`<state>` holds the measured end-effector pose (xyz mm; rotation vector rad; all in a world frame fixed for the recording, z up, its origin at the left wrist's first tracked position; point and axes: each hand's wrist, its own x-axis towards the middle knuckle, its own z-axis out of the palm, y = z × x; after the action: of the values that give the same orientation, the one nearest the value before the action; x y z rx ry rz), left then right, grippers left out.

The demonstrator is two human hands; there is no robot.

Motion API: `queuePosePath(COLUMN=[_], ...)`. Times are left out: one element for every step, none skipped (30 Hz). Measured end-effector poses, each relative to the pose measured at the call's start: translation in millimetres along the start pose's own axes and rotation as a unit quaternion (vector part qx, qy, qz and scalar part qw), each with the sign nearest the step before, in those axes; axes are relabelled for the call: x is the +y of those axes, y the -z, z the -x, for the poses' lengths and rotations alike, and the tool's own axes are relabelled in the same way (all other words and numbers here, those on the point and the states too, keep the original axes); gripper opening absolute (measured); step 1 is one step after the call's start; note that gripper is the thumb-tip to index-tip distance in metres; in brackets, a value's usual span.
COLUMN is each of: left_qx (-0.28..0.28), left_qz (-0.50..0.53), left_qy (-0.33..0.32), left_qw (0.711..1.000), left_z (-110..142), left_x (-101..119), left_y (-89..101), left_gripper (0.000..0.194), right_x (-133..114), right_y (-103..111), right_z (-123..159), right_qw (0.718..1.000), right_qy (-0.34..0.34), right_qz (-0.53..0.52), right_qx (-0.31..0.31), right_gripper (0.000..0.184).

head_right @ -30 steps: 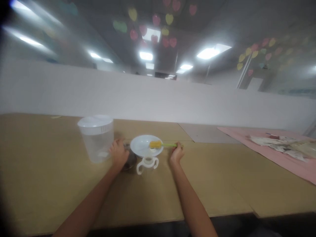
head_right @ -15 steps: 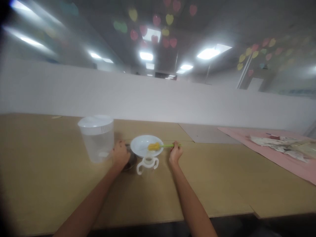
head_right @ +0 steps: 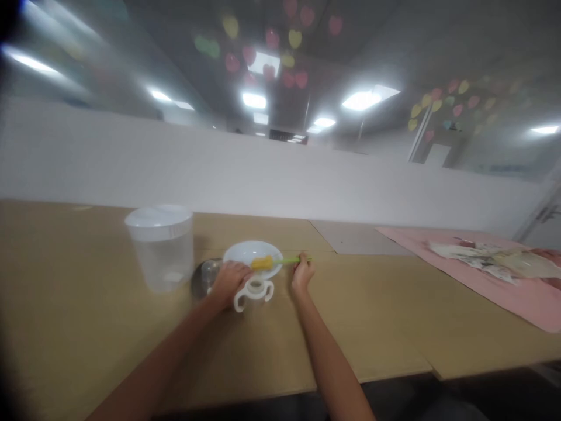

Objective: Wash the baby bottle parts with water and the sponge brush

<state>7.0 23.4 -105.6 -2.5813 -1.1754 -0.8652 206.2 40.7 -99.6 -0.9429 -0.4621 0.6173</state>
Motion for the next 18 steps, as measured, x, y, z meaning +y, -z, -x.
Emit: queuePosePath(left_qx=[0.0, -0.001, -0.002, -0.004, -0.007, -0.011, -0.014, -0.017, -0.019, -0.019, -0.018, -0.017, -0.016, -0.014, -0.009, 0.0, 0.013, 0.032], left_qz=[-0.004, -0.006, -0.003, 0.004, 0.013, 0.023, 0.032, 0.038, 0.041, 0.042, 0.041, 0.039, 0.036, 0.034, 0.033, 0.033, 0.034, 0.034], left_qy=[0.008, 0.016, 0.023, 0.027, 0.028, 0.026, 0.022, 0.019, 0.017, 0.017, 0.018, 0.02, 0.022, 0.025, 0.028, 0.031, 0.037, 0.045], left_qw=[1.0, 1.0, 1.0, 1.0, 1.0, 0.999, 0.999, 0.999, 0.999, 0.999, 0.999, 0.999, 0.999, 0.999, 0.999, 0.999, 0.999, 0.998], left_z=[-0.8, -1.6, -2.4, -3.0, -3.5, -3.9, -4.2, -4.4, -4.5, -4.4, -4.3, -4.2, -4.0, -3.8, -3.6, -3.5, -3.4, -3.3], left_x=[0.1, 0.0, -0.3, -0.7, -1.2, -1.7, -2.1, -2.3, -2.2, -1.9, -1.3, -0.5, 0.2, 1.0, 1.5, 1.7, 1.7, 1.3], left_y=[-1.0, -1.9, -2.7, -3.4, -3.9, -4.1, -3.9, -3.3, -2.3, -1.0, 0.4, 1.8, 3.0, 3.9, 4.4, 4.5, 4.2, 3.6], left_gripper=[0.025, 0.025, 0.025, 0.026, 0.028, 0.029, 0.03, 0.03, 0.03, 0.03, 0.028, 0.028, 0.027, 0.027, 0.028, 0.028, 0.029, 0.029], right_x=[-0.1, -0.1, 0.1, 0.5, 1.0, 1.7, 2.4, 3.0, 3.5, 3.9, 3.9, 3.7, 3.1, 2.3, 1.4, 0.3, -0.7, -1.5], right_y=[-0.1, -0.2, -0.2, -0.2, -0.1, 0.0, 0.1, 0.3, 0.4, 0.6, 0.8, 1.0, 1.2, 1.3, 1.5, 1.6, 1.7, 1.7], right_z=[-0.2, -0.4, -0.8, -1.2, -1.7, -2.1, -2.6, -2.9, -3.2, -3.5, -3.7, -3.9, -4.1, -4.3, -4.6, -4.8, -5.1, -5.2], right_qw=[1.0, 1.0, 1.0, 1.0, 1.0, 1.0, 1.0, 1.0, 1.0, 1.0, 1.0, 1.0, 1.0, 1.0, 0.999, 0.999, 0.999, 0.999], right_qy=[-0.003, -0.005, -0.007, -0.008, -0.009, -0.01, -0.01, -0.01, -0.01, -0.01, -0.01, -0.009, -0.008, -0.006, -0.004, -0.002, -0.001, -0.001], right_qz=[-0.005, -0.01, -0.014, -0.017, -0.018, -0.018, -0.019, -0.02, -0.021, -0.022, -0.023, -0.024, -0.026, -0.028, -0.03, -0.033, -0.036, -0.039], right_qx=[-0.001, -0.001, -0.002, -0.002, -0.002, -0.002, -0.002, -0.002, -0.002, -0.001, 0.001, 0.003, 0.007, 0.012, 0.019, 0.025, 0.031, 0.035], right_gripper=[0.022, 0.022, 0.022, 0.022, 0.021, 0.021, 0.021, 0.02, 0.02, 0.02, 0.02, 0.02, 0.021, 0.021, 0.022, 0.022, 0.021, 0.02])
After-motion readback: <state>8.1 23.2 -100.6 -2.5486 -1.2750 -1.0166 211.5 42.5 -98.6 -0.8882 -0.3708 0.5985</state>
